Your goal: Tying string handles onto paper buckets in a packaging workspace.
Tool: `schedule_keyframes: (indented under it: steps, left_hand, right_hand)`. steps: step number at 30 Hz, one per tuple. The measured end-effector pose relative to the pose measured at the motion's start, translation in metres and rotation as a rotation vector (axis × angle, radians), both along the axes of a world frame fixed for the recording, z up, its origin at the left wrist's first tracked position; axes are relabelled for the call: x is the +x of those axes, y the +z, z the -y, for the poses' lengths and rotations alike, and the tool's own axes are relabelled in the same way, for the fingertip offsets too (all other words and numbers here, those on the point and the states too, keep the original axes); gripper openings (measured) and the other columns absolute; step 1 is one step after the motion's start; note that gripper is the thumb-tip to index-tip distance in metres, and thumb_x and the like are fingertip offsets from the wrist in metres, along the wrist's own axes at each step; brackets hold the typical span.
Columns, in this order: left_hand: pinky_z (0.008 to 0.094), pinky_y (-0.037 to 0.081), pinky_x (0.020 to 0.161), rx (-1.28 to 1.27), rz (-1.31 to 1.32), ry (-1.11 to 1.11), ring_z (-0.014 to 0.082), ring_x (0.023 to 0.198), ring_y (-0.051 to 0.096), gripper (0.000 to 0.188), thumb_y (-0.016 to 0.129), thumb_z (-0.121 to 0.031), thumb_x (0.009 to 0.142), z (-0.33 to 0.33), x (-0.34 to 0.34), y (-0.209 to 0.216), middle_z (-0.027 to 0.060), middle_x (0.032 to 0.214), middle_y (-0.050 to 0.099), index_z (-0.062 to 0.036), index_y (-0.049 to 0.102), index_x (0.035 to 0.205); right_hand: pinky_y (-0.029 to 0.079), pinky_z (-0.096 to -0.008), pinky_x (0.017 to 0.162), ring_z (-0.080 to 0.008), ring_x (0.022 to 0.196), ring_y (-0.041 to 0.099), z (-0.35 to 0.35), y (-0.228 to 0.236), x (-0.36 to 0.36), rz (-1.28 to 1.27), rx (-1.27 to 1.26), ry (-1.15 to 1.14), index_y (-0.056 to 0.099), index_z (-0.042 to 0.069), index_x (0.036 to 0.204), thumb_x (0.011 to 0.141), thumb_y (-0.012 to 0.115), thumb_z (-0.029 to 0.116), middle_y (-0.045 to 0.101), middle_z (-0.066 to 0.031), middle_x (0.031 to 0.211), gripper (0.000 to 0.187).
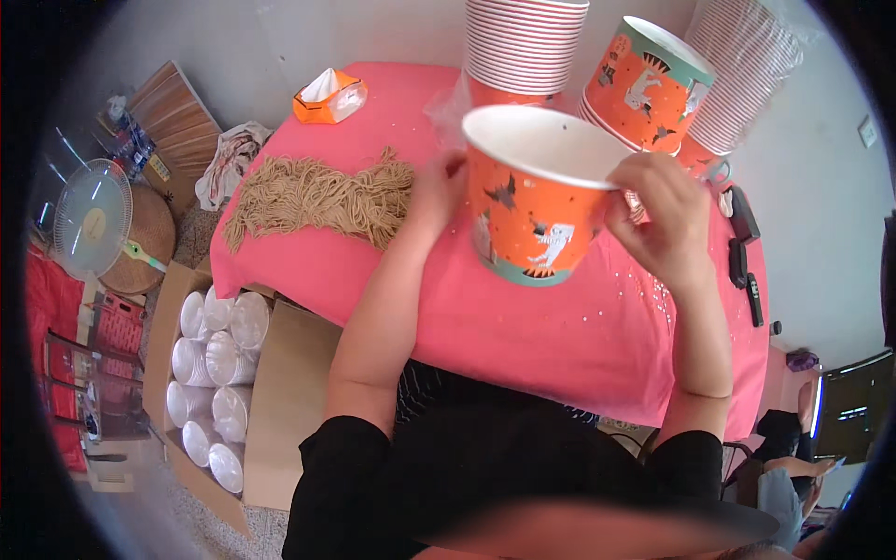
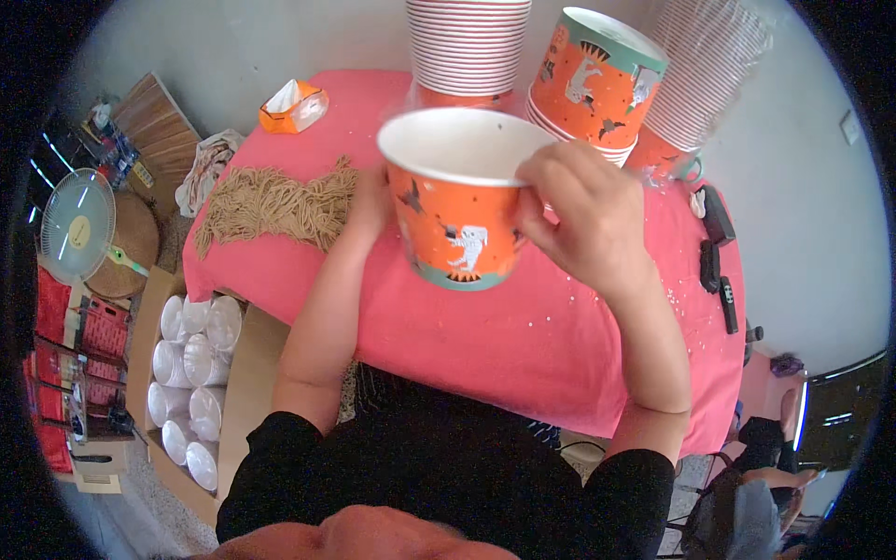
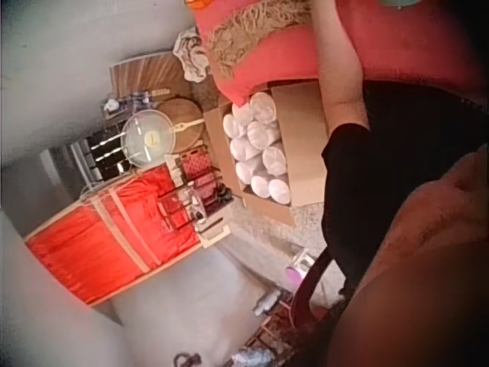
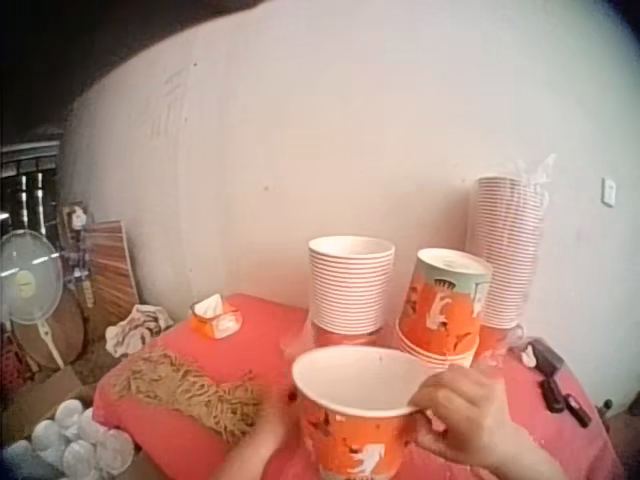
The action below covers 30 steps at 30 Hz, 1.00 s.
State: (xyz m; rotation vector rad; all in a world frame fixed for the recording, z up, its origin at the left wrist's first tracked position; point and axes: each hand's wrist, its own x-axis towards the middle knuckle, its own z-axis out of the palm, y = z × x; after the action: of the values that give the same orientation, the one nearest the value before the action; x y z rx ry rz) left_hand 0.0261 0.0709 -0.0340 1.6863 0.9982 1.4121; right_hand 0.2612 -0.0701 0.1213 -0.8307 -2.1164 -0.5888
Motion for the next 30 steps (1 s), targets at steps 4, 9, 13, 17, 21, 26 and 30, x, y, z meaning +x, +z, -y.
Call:
schedule_keyframes:
  steps: [4,9,13,17,21,26,30]
  left_hand:
    - [0.0286,0.051,0.072,0.005,-0.077,0.234,0.0129,0.081,0.065,0.016,0.062,-0.01,0.09,0.005,-0.029,0.031,0.0102,0.088,0.071,0.0016,0.067,0.1]
    - [0.0358,0.051,0.079,0.056,-0.481,0.301,0.0278,0.086,0.067,0.015,0.064,-0.014,0.086,-0.003,-0.047,0.043,0.0107,0.091,0.07,-0.0029,0.068,0.094]
    - [0.047,0.042,0.095,0.33,-1.176,0.273,0.0302,0.105,0.059,0.016,0.064,-0.015,0.081,-0.003,-0.05,0.03,0.0111,0.099,0.067,-0.007,0.07,0.094]
    - [0.0452,0.04,0.097,0.386,-1.423,0.288,0.0281,0.107,0.057,0.018,0.07,-0.012,0.075,-0.008,-0.048,0.015,0.0113,0.101,0.063,-0.0068,0.069,0.092]
    - [0.045,0.04,0.097,0.328,-1.45,0.282,0.0283,0.107,0.057,0.018,0.069,-0.012,0.074,-0.01,-0.044,0.016,0.011,0.1,0.064,-0.0073,0.07,0.091]
    - [0.0481,0.039,0.098,0.392,-1.451,0.366,0.0267,0.105,0.059,0.015,0.062,-0.011,0.078,-0.02,-0.045,0.001,0.0091,0.098,0.068,-0.0069,0.072,0.088]
    - [0.0487,0.04,0.098,0.341,-1.426,0.354,0.0271,0.105,0.059,0.015,0.064,-0.012,0.076,-0.023,-0.044,-0.001,0.0094,0.098,0.068,-0.0067,0.072,0.088]
  right_hand:
    - [0.05,-0.0367,0.059,-0.0246,0.074,0.06,0.009,-0.025,0.009,0.107,-0.101,-0.06,0.057,0.007,0.087,0.062,0.072,0.007,0.057,-0.0057,0.082,0.03]
    - [0.05,-0.0359,0.06,-0.0245,0.075,0.058,0.026,-0.027,0.015,0.191,-0.199,-0.078,0.055,0.006,0.086,0.065,0.07,0.008,0.054,-0.006,0.08,0.026]
    - [0.05,-0.0367,0.06,-0.0247,0.075,0.057,0.034,-0.027,0.014,0.211,-0.297,-0.061,0.055,0.005,0.085,0.067,0.07,0.009,0.053,-0.0066,0.079,0.024]
    - [0.05,-0.0373,0.062,-0.0245,0.075,0.057,0.033,-0.03,0.015,0.188,-0.294,-0.048,0.054,0.005,0.085,0.067,0.07,0.009,0.053,-0.0063,0.079,0.024]
    - [0.049,-0.0373,0.062,-0.0251,0.075,0.057,0.032,-0.031,0.015,0.19,-0.316,-0.068,0.055,0.005,0.082,0.068,0.07,0.005,0.055,-0.0067,0.079,0.02]
    - [0.049,-0.0372,0.06,-0.0257,0.074,0.058,0.031,-0.033,0.012,0.171,-0.318,-0.057,0.056,0.005,0.081,0.069,0.07,0.003,0.056,-0.0071,0.078,0.019]
    - [0.05,-0.0369,0.063,-0.0247,0.075,0.057,0.031,-0.033,0.013,0.193,-0.311,-0.055,0.055,0.005,0.083,0.068,0.07,0.008,0.053,-0.0068,0.079,0.021]
